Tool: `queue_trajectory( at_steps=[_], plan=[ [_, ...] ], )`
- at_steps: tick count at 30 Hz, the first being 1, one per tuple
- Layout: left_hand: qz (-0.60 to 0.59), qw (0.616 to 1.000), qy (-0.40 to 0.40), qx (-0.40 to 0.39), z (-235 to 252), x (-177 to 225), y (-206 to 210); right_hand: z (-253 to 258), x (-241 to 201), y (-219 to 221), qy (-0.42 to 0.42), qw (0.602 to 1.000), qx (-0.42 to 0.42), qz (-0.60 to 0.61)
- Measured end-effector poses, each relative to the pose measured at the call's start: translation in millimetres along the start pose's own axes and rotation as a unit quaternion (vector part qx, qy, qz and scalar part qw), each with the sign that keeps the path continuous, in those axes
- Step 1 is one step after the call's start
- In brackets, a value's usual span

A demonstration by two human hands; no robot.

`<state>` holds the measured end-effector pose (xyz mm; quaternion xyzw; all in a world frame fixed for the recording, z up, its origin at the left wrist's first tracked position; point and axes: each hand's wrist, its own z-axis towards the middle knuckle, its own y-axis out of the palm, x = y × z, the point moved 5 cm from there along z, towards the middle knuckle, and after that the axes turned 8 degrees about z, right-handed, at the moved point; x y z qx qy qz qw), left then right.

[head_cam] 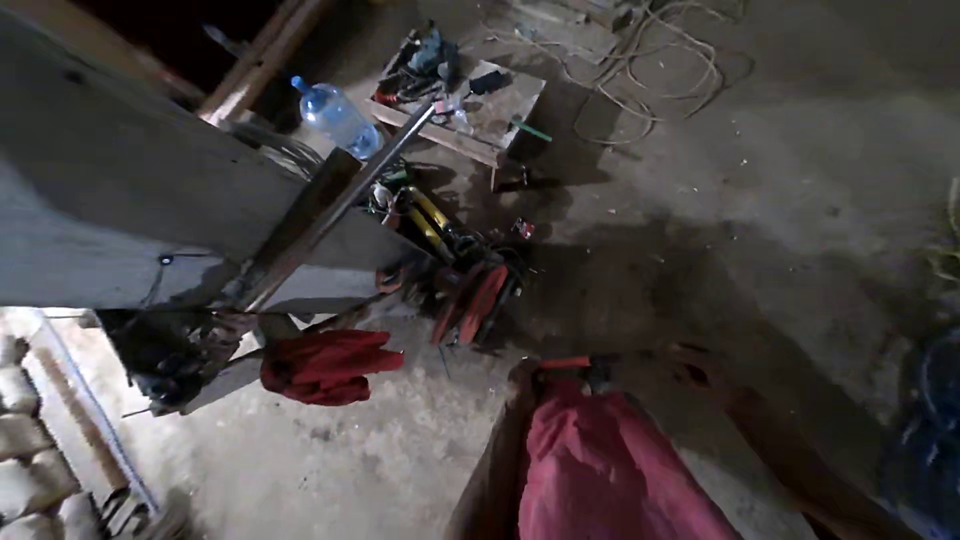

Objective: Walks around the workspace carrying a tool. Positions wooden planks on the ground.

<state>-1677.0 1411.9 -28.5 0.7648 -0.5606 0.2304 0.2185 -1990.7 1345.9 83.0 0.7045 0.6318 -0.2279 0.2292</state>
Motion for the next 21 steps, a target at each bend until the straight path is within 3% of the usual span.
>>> queue_trajectory(
  at_steps=[3, 7, 10, 16, 19, 21],
  plan=[
    [0.031, 0.999, 0.008, 0.025, 6, 31, 27, 42, -55, 3, -0.032, 0.998, -0.055, 0.005],
    [-0.156, 0.979, -0.046, 0.124, 52, 49, 42, 90, -104, 26, -0.052, 0.992, -0.111, -0.022],
    [-0.171, 0.974, -0.049, 0.144, 93, 78, 53, 127, -134, 42, -0.056, 0.989, -0.139, -0.021],
    [-0.057, 0.994, -0.037, 0.081, 177, 177, 94, 182, -207, 35, -0.054, 0.995, -0.086, -0.008],
    [0.065, 0.995, 0.006, 0.077, 199, 238, 110, 221, -247, 19, -0.054, 0.994, -0.090, -0.019],
    [0.087, 0.993, 0.012, 0.083, 204, 270, 119, 236, -273, 16, -0.061, 0.990, -0.128, -0.010]
  ],
)
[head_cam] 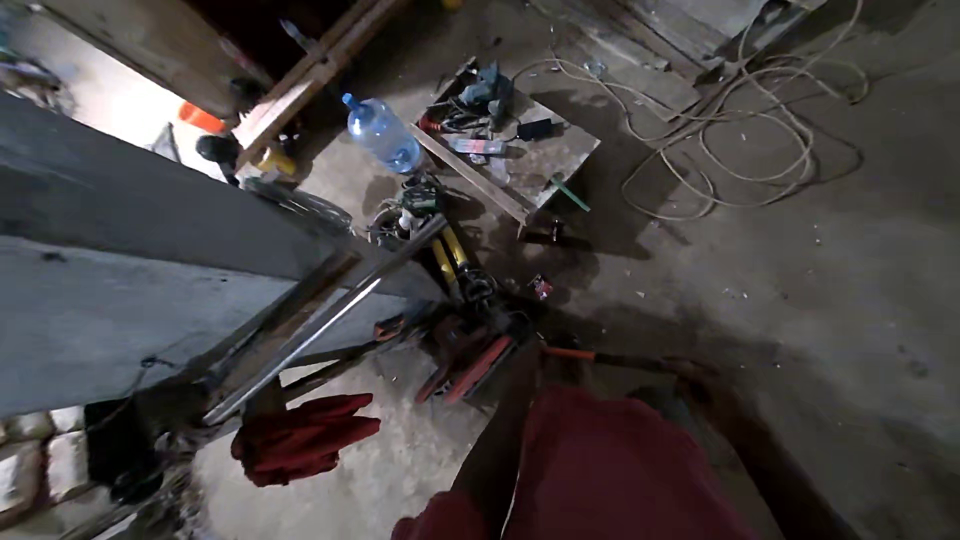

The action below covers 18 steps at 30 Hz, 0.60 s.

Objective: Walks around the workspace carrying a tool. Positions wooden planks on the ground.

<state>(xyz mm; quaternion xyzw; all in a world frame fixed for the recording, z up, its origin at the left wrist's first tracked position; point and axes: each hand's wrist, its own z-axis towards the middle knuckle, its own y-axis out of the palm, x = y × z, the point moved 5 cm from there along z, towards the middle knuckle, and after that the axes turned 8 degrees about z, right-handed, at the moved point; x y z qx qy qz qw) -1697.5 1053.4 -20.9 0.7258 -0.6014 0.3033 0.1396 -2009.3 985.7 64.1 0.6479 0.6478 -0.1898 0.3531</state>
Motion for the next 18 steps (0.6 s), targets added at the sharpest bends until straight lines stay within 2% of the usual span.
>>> queue_trajectory(
  at_steps=[3, 8, 12, 14, 18],
  plan=[
    [-0.035, 0.999, 0.002, 0.016, 11, 31, -2, 35, -27, -3, -0.022, 0.998, -0.067, 0.004],
    [-0.158, 0.980, -0.067, 0.101, 28, 10, -8, 81, -58, 32, 0.025, 0.988, -0.151, -0.013],
    [-0.266, 0.943, -0.097, 0.173, 39, 5, 0, 131, -91, 63, 0.078, 0.970, -0.230, -0.024],
    [-0.301, 0.924, -0.111, 0.207, 43, 17, 11, 158, -113, 71, 0.091, 0.954, -0.281, -0.059],
    [-0.325, 0.902, -0.096, 0.267, 54, 68, 44, 213, -174, 70, 0.126, 0.920, -0.355, -0.110]
  ],
)
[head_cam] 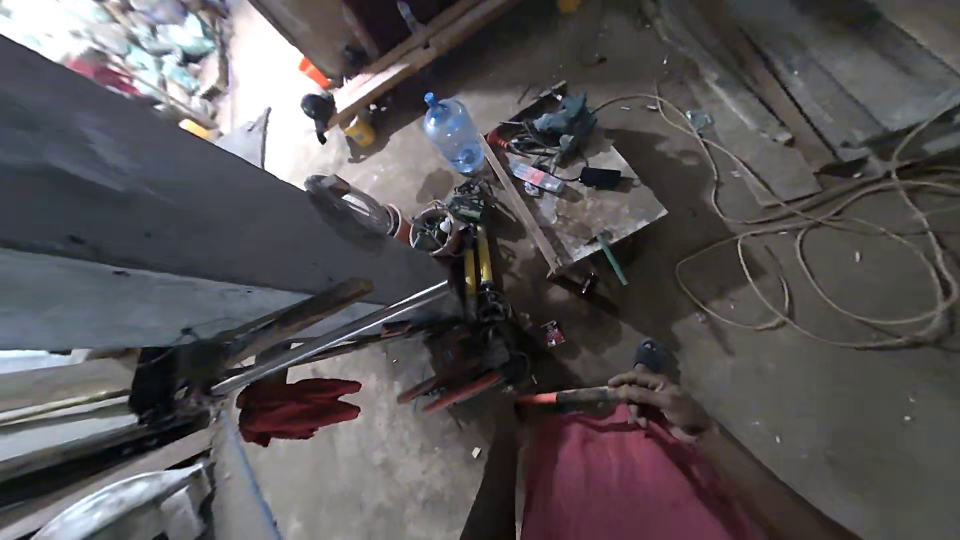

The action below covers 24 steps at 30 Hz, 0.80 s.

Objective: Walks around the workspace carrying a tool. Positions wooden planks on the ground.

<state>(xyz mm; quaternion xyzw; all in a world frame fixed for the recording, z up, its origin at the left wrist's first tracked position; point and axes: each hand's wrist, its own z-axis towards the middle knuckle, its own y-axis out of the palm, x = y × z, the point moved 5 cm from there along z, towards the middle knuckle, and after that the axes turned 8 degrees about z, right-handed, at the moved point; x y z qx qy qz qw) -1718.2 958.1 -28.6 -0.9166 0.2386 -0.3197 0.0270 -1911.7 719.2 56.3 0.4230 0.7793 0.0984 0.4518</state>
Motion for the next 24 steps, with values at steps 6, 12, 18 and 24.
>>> queue_trajectory(
  at_steps=[6, 12, 18, 24],
  plan=[
    [-0.049, 0.998, -0.044, 0.025, -36, 20, 100, 1, -88, -83, 0.035, 0.997, -0.063, -0.002],
    [-0.068, 0.993, -0.098, 0.014, -47, 6, 152, 2, -129, -128, 0.056, 0.996, -0.067, 0.003],
    [-0.085, 0.990, -0.105, 0.032, -44, 9, 170, 11, -130, -141, 0.035, 0.995, -0.077, 0.057],
    [-0.055, 0.996, -0.060, 0.030, -33, 42, 174, 19, -135, -151, 0.029, 0.997, -0.070, 0.025]
  ],
)
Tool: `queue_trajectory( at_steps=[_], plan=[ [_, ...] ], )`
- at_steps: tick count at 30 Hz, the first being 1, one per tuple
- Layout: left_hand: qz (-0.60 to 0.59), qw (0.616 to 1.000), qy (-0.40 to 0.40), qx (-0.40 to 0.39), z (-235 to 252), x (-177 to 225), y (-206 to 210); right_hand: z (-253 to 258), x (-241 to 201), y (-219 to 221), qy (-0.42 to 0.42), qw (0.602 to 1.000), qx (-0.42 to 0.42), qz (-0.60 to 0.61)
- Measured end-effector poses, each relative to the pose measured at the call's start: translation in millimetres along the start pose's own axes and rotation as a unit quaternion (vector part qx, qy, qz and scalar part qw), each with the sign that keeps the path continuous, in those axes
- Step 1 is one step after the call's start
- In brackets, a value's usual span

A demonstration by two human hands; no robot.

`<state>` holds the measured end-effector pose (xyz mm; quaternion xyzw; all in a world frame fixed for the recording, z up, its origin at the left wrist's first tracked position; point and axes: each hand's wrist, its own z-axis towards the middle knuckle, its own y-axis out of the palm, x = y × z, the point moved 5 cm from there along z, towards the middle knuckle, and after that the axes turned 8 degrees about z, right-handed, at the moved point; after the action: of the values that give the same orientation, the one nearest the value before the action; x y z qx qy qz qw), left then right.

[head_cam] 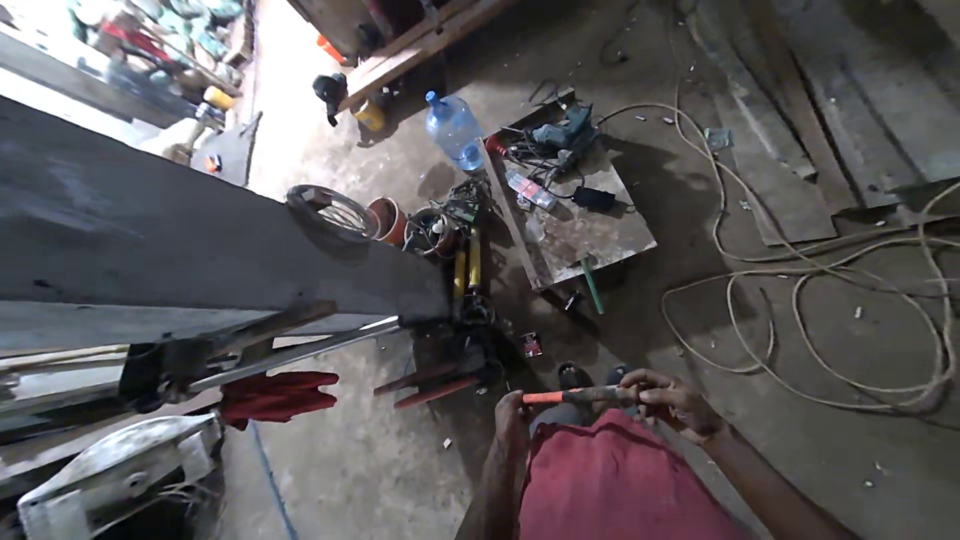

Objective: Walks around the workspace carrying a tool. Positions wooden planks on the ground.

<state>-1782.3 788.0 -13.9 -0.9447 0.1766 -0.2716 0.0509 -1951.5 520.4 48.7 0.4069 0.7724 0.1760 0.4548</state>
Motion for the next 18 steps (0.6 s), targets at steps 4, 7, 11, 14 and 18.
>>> queue_trajectory(
  at_steps=[4, 7, 11, 14, 18],
  plan=[
    [-0.011, 1.000, 0.011, -0.008, 9, 6, 4, 2, -7, 3, 0.008, 0.999, 0.019, -0.034],
    [-0.002, 0.999, 0.010, -0.035, 21, 8, 16, 3, -19, 5, -0.005, 0.999, 0.034, -0.030],
    [-0.002, 0.998, 0.006, -0.055, 47, 17, 38, 10, -30, 4, -0.036, 0.996, 0.081, -0.027],
    [-0.002, 0.998, -0.002, -0.055, 63, 32, 51, 14, -37, 6, -0.056, 0.991, 0.117, -0.025],
    [0.004, 0.998, 0.006, -0.063, 65, 56, 73, 10, -48, -1, -0.066, 0.987, 0.149, -0.018]
  ],
)
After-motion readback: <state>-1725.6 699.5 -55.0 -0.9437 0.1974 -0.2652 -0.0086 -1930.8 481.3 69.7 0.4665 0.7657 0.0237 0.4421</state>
